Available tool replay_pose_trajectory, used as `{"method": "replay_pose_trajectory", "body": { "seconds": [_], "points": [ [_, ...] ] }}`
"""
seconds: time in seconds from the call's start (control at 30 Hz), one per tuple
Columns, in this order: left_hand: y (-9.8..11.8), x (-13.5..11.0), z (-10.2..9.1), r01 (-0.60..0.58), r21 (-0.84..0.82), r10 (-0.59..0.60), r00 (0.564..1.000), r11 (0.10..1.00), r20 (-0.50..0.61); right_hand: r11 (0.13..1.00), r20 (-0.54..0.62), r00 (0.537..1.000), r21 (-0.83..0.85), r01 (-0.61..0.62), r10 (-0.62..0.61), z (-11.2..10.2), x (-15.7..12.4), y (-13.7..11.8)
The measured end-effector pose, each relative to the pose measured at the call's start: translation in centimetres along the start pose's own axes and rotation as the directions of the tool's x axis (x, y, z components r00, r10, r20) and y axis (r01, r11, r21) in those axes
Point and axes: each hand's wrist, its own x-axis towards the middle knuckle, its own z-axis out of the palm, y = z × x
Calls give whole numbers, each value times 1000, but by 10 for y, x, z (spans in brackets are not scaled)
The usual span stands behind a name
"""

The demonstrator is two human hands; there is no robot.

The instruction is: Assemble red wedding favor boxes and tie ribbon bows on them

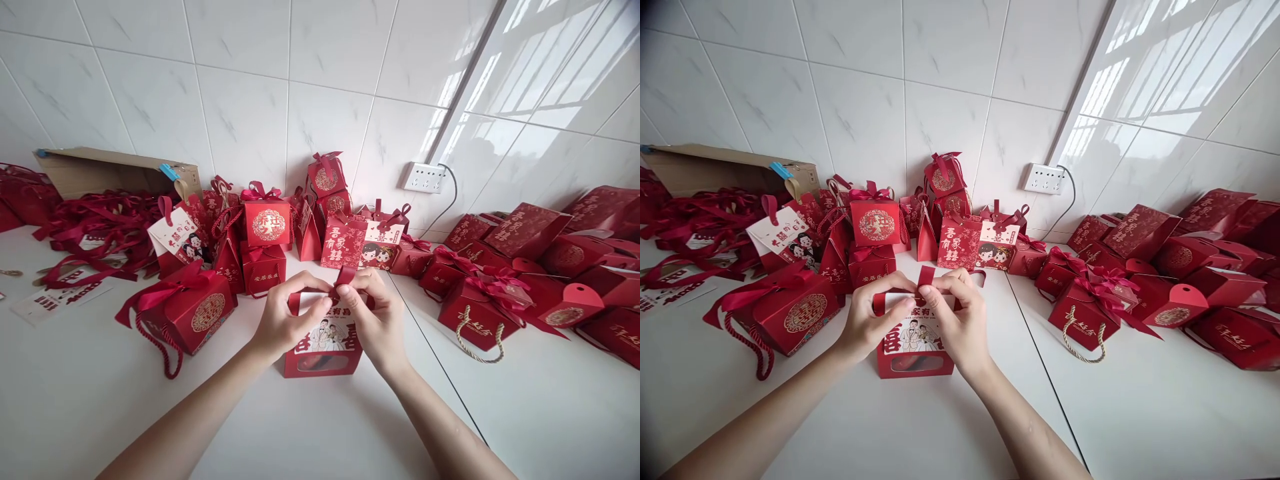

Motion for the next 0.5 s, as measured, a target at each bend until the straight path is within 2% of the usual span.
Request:
{"method": "replay_pose_trajectory", "body": {
  "seconds": [0.1, 0.27, 0.37, 0.5],
  "points": [
    [1, 0, 2, 3, 15, -3, 1000, 1000, 3, 998, 2, 998, 43, -55, 55, 0, 0, 1],
    [4, -1, 2, -9, 50, 10, 1000, 999, -28, 991, -62, 990, 65, -120, 124, 2, -2, -1],
    [4, -2, 2, -3, 71, 6, 999, 997, -44, 997, -25, 998, 42, -58, 59, -1, 0, -2],
    [3, -2, 3, 3, 81, 2, 998, 997, -64, 993, 164, 980, 2, 119, -117, -9, 3, -1]
  ]
}}
